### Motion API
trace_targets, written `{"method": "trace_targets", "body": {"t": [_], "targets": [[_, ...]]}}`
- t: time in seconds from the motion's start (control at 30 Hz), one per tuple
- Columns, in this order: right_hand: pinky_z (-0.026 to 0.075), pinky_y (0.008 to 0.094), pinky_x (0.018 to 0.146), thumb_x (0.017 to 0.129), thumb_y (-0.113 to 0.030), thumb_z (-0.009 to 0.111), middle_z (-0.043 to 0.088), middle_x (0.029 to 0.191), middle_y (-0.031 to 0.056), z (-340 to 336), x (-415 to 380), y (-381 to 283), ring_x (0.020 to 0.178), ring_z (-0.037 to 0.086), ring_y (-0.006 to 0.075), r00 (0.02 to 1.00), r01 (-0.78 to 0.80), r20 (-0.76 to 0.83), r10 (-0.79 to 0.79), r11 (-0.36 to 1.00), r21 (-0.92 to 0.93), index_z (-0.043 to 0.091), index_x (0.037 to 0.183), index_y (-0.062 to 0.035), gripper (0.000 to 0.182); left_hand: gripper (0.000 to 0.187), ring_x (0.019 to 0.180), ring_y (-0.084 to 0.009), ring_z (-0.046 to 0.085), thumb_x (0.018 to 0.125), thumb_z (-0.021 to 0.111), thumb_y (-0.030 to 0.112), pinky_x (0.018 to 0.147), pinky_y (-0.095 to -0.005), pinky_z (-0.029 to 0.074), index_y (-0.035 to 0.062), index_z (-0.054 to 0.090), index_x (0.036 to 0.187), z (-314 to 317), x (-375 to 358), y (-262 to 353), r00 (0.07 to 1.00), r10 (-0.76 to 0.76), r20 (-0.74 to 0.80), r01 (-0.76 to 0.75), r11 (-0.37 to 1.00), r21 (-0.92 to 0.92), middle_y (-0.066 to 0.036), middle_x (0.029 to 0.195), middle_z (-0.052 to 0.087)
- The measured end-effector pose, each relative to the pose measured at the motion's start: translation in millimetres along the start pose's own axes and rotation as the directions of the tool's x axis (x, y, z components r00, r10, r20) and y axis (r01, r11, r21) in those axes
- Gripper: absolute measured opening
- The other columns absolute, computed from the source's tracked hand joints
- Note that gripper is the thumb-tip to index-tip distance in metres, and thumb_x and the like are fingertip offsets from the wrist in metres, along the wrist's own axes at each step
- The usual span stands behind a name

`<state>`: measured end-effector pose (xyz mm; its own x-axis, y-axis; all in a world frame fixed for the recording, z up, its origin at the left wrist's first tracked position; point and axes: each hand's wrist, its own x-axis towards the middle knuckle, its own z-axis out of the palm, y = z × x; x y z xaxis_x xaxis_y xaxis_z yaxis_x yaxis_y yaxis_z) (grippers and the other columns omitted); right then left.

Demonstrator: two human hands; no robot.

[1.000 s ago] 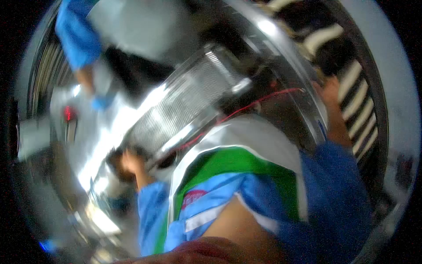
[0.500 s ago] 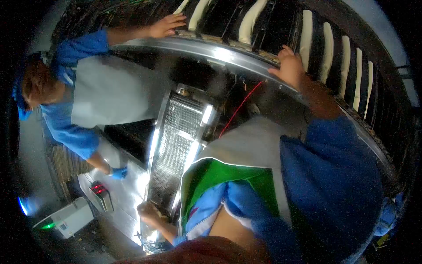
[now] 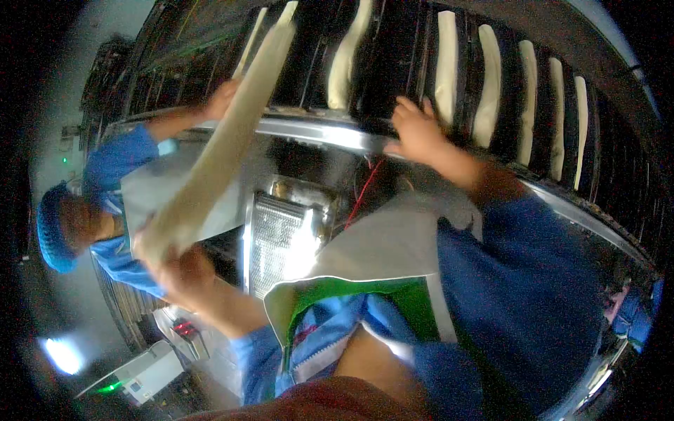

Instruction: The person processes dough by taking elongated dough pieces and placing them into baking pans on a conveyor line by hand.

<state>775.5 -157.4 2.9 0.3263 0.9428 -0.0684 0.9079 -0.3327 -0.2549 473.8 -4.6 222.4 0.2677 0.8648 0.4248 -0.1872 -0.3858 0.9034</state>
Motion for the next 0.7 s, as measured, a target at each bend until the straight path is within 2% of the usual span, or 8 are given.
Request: {"method": "trace_targets", "body": {"t": [0.07, 0.13, 0.17, 0.23, 0.3, 0.43, 0.57, 0.7], "targets": [[0.026, 0.0592, 0.098, 0.066, -0.045, 0.070, 0.050, 0.112, 0.0127, 3, 3, 14, 0.126, 0.031, 0.0275, 0.999, 0.042, -0.030, -0.042, 0.999, 0.016, 0.056, 0.100, 0.0014, 0.059, 0.049, 0.099, -0.0242, 0.053, 0.070, 0.069, 0.012, 0.086, -0.0352, 0.045, 0.0056, 0.045, 0.113, 66, 14, -41, 0.974, -0.202, 0.097, 0.207, 0.978, -0.037, -0.012, 0.105, 0.051], [0.026, 0.0587, 0.099, 0.065, -0.043, 0.071, 0.050, 0.110, 0.0131, 2, 5, 22, 0.125, 0.033, 0.0280, 0.996, 0.072, -0.047, -0.070, 0.997, 0.037, 0.055, 0.098, 0.0021, 0.058, 0.043, 0.091, -0.0168, 0.052, 0.072, 0.070, 0.008, 0.077, -0.0289, 0.046, 0.0068, 0.046, 0.109, 127, 23, -87, 0.885, -0.205, 0.418, 0.248, 0.967, -0.050, -0.007, 0.100, 0.052], [0.026, 0.0587, 0.099, 0.065, -0.043, 0.071, 0.050, 0.110, 0.0131, 3, 7, 28, 0.125, 0.033, 0.0280, 0.997, 0.065, -0.043, -0.064, 0.997, 0.040, 0.055, 0.098, 0.0021, 0.058, 0.038, 0.090, -0.0161, 0.053, 0.073, 0.070, 0.006, 0.075, -0.0265, 0.046, 0.0065, 0.049, 0.105, 155, 22, -110, 0.856, -0.271, 0.441, 0.184, 0.956, 0.230, -0.005, 0.099, 0.053], [0.024, 0.0596, 0.100, 0.065, -0.043, 0.071, 0.049, 0.111, 0.0133, 3, 11, 39, 0.125, 0.032, 0.0284, 0.997, 0.076, 0.004, -0.076, 0.992, 0.099, 0.055, 0.097, 0.0021, 0.058, 0.035, 0.088, -0.0211, 0.056, 0.070, 0.072, 0.006, 0.075, -0.0291, 0.047, 0.0039, 0.053, 0.100, 192, 9, -163, 0.733, -0.311, 0.605, 0.056, 0.914, 0.402, -0.010, 0.096, 0.056], [0.023, 0.0637, 0.098, 0.068, -0.045, 0.067, 0.048, 0.117, 0.0133, -4, 14, 46, 0.127, 0.031, 0.0265, 0.993, 0.093, 0.058, -0.098, 0.992, 0.082, 0.056, 0.103, 0.0016, 0.060, 0.036, 0.090, -0.0288, 0.057, 0.064, 0.073, 0.005, 0.076, -0.0335, 0.048, 0.0028, 0.056, 0.096, 217, 0, -188, 0.653, -0.120, 0.748, -0.388, 0.795, 0.467, -0.016, 0.098, 0.057], [0.022, 0.0645, 0.098, 0.069, -0.045, 0.066, 0.047, 0.120, 0.0124, 0, 14, 54, 0.128, 0.030, 0.0255, 0.992, 0.109, 0.058, -0.113, 0.992, 0.060, 0.055, 0.105, 0.0005, 0.059, 0.024, 0.092, -0.0308, 0.056, 0.068, 0.066, 0.008, 0.079, -0.0376, 0.046, 0.0072, 0.064, 0.092, 236, -16, -218, 0.543, -0.259, 0.799, -0.431, 0.730, 0.530, -0.012, 0.101, 0.058], [0.021, 0.0623, 0.099, 0.066, -0.033, 0.072, 0.048, 0.116, 0.0105, -6, 11, 53, 0.127, 0.031, 0.0248, 0.992, 0.126, -0.029, -0.123, 0.978, 0.165, 0.057, 0.100, -0.0016, 0.049, 0.021, 0.095, -0.0290, 0.055, 0.070, 0.063, 0.007, 0.082, -0.0377, 0.046, 0.0102, 0.066, 0.090, 211, -27, -207, 0.582, -0.273, 0.766, -0.453, 0.674, 0.584, -0.010, 0.102, 0.058], [0.020, 0.0615, 0.100, 0.067, -0.031, 0.071, 0.047, 0.118, 0.0104, 3, 6, 46, 0.127, 0.031, 0.0253, 0.981, 0.181, -0.108, -0.159, 0.953, 0.243, 0.057, 0.100, -0.0016, 0.047, 0.020, 0.096, -0.0295, 0.055, 0.071, 0.063, 0.008, 0.083, -0.0383, 0.045, 0.0110, 0.064, 0.091, 118, -59, -197, 0.745, -0.235, 0.624, -0.392, 0.603, 0.695, -0.010, 0.099, 0.060]]}}
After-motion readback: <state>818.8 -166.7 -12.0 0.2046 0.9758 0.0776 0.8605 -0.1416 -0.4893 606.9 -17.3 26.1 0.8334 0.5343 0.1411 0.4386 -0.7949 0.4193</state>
